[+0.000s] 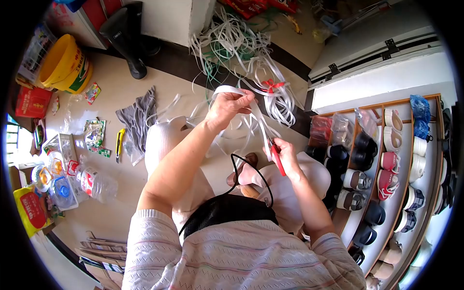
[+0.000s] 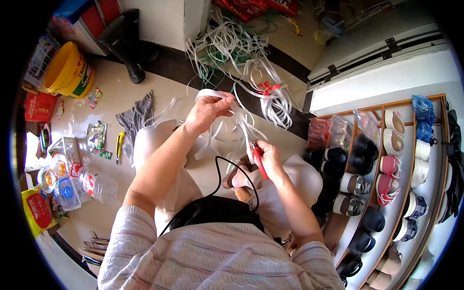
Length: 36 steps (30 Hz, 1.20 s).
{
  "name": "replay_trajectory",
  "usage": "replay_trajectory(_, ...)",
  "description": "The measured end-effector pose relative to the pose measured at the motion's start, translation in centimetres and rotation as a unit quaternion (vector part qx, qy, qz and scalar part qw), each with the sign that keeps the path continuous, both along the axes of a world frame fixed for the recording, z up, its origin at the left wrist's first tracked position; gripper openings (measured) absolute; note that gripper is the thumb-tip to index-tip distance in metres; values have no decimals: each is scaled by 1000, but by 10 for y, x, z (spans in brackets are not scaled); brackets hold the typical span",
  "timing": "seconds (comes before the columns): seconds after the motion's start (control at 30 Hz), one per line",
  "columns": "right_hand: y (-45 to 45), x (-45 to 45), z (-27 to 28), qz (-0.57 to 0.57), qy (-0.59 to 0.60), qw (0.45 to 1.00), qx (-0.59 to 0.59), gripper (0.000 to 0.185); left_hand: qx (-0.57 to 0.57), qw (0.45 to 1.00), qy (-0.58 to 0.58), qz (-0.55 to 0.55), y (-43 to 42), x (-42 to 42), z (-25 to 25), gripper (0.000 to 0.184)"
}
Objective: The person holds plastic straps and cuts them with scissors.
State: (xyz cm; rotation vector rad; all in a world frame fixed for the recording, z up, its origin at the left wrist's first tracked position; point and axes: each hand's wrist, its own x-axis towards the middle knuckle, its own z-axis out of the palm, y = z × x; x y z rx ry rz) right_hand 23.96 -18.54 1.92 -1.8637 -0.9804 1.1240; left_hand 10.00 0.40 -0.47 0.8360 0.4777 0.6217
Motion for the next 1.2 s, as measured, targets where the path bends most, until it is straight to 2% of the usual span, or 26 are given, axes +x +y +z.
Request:
replay_trajectory(0.07, 0, -6, 6, -23, 65, 997, 25, 2, 12, 1000, 23, 2, 1, -2, 6, 22)
replay_trajectory(0.17, -2, -8, 12, 19, -8, 1000, 6, 4, 3, 999, 40, -1, 1, -3, 6, 22)
replay_trajectory(0.2, -4, -8, 6, 13, 26, 999, 13, 8, -3, 1000, 30, -4, 0, -3, 5, 22)
replay_trajectory(0.3, -3, -8, -5, -8, 24, 1000, 15, 8, -19, 1000, 6, -6, -7, -3, 4, 22)
replay_trajectory(0.33, 2, -12, 2, -5, -15, 1000, 10, 8, -25, 1000, 0, -5, -10, -1, 3, 21)
replay_trajectory(0.43, 6, -12, 2, -21, 39, 999, -20, 8, -29, 1000, -2, 8, -14, 2, 4, 19)
replay_trajectory(0.6, 12, -14, 4, -16, -32, 999, 25, 13, -3, 998, 40, 40, -9, 4, -1, 20)
replay_trajectory(0.67, 16, -15, 14, -5, -63, 998, 21, 14, -80, 997, 5, 19, -3, 0, 1, 19)
replay_trajectory(0.77, 11, -2, -5, 13, -64, 996, 53, 14, -173, 985, -2, 12, 8, -11, 21, 17)
replay_trajectory(0.83, 9, -2, 2, 13, -71, 997, 36, 14, -139, 990, -19, 2, 13, -14, 17, 19)
replay_trajectory(0.97, 5, 1, 4, 0, -51, 997, 56, 14, -72, 991, -30, -105, 18, -22, 22, 25)
replay_trajectory(1.0, 5, 2, 5, -17, -3, 999, 48, 13, -48, 991, -40, -122, 18, -23, 22, 26)
replay_trajectory(1.07, 4, 4, 12, 8, -28, 999, 29, 14, -9, 985, -52, -166, 21, -24, 22, 28)
replay_trajectory(1.13, 4, 5, 15, 29, -44, 999, 11, 14, 23, 988, -25, -154, 22, -23, 20, 27)
replay_trajectory(1.2, -1, 10, 3, 36, -12, 999, 33, 14, 56, 989, 4, -136, 22, -23, 19, 24)
